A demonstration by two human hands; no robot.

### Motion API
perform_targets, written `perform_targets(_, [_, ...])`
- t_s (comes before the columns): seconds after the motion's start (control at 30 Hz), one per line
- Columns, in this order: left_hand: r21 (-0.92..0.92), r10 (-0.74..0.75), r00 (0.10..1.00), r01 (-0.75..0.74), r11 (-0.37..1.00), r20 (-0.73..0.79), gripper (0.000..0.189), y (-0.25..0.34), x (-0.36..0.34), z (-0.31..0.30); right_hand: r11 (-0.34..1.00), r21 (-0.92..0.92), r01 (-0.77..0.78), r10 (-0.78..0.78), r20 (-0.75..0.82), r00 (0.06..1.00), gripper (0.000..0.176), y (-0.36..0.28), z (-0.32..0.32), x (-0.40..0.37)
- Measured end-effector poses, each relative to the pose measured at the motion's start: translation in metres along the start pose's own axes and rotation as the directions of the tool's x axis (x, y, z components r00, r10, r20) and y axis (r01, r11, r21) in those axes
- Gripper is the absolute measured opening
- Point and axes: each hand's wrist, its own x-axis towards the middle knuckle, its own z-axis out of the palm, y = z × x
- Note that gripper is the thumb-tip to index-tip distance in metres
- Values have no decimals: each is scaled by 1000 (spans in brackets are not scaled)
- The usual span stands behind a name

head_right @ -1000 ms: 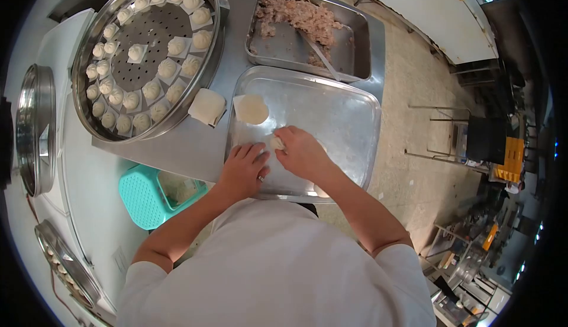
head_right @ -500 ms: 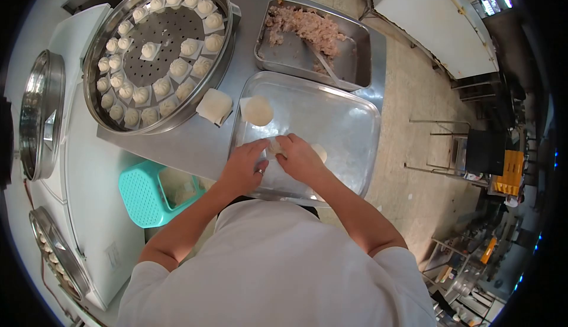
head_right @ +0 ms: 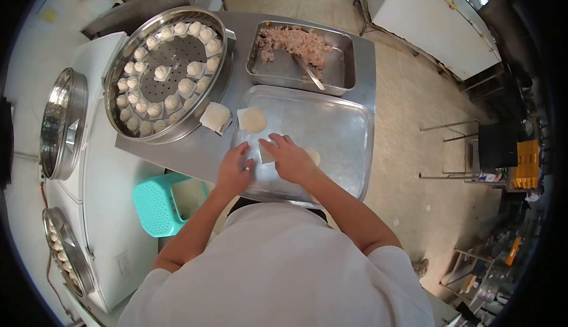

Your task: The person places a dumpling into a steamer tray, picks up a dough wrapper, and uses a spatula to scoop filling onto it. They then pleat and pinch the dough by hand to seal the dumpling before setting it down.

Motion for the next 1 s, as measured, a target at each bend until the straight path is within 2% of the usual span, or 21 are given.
perform_targets(0.03, [-6,-12,1000,12,1000,-23,48,0,-5,-1,997,-17,74,-73,40,997,54,1,0,1])
perform_targets(0.13, [-150,-228,974,223,963,-15,42,6,-23,-2,998,-53,42,-32,172,985,53,14,16,4])
perform_targets(0.23, [-323,-376,926,346,881,-32,39,8,-44,8,999,-52,-7,12,89,996,47,9,15,-2])
perform_targets(0.33, [-395,-453,891,407,824,-27,38,7,-64,20,995,-90,39,-25,151,988,44,19,20,-1])
perform_targets(0.43, [-511,-507,860,460,726,54,38,13,-69,24,997,17,-74,72,111,991,45,20,17,-2])
perform_targets(0.53, [-728,-648,688,621,290,328,48,29,-51,17,970,218,-108,127,-76,989,46,24,25,-8])
perform_targets(0.63, [-799,-621,604,598,-63,501,62,34,-28,11,805,532,-261,329,-36,944,46,2,16,-16])
perform_targets(0.73, [-820,-362,743,555,-138,563,69,10,-13,8,793,584,-173,310,-142,940,45,-16,28,-16])
perform_targets(0.77, [-821,-391,742,568,-63,544,67,17,-8,-2,841,510,-181,291,-144,946,43,-31,19,-10])
perform_targets(0.87, [-817,-348,765,577,-4,542,61,7,8,-33,882,427,-200,277,-126,953,41,-65,16,24])
perform_targets(0.9, [-806,-328,760,592,-6,560,53,-5,13,-43,887,411,-208,273,-105,956,41,-75,15,39])
perform_targets(1.0, [-804,-386,756,592,58,528,46,-13,38,-103,934,326,-145,195,-126,973,40,-97,25,96])
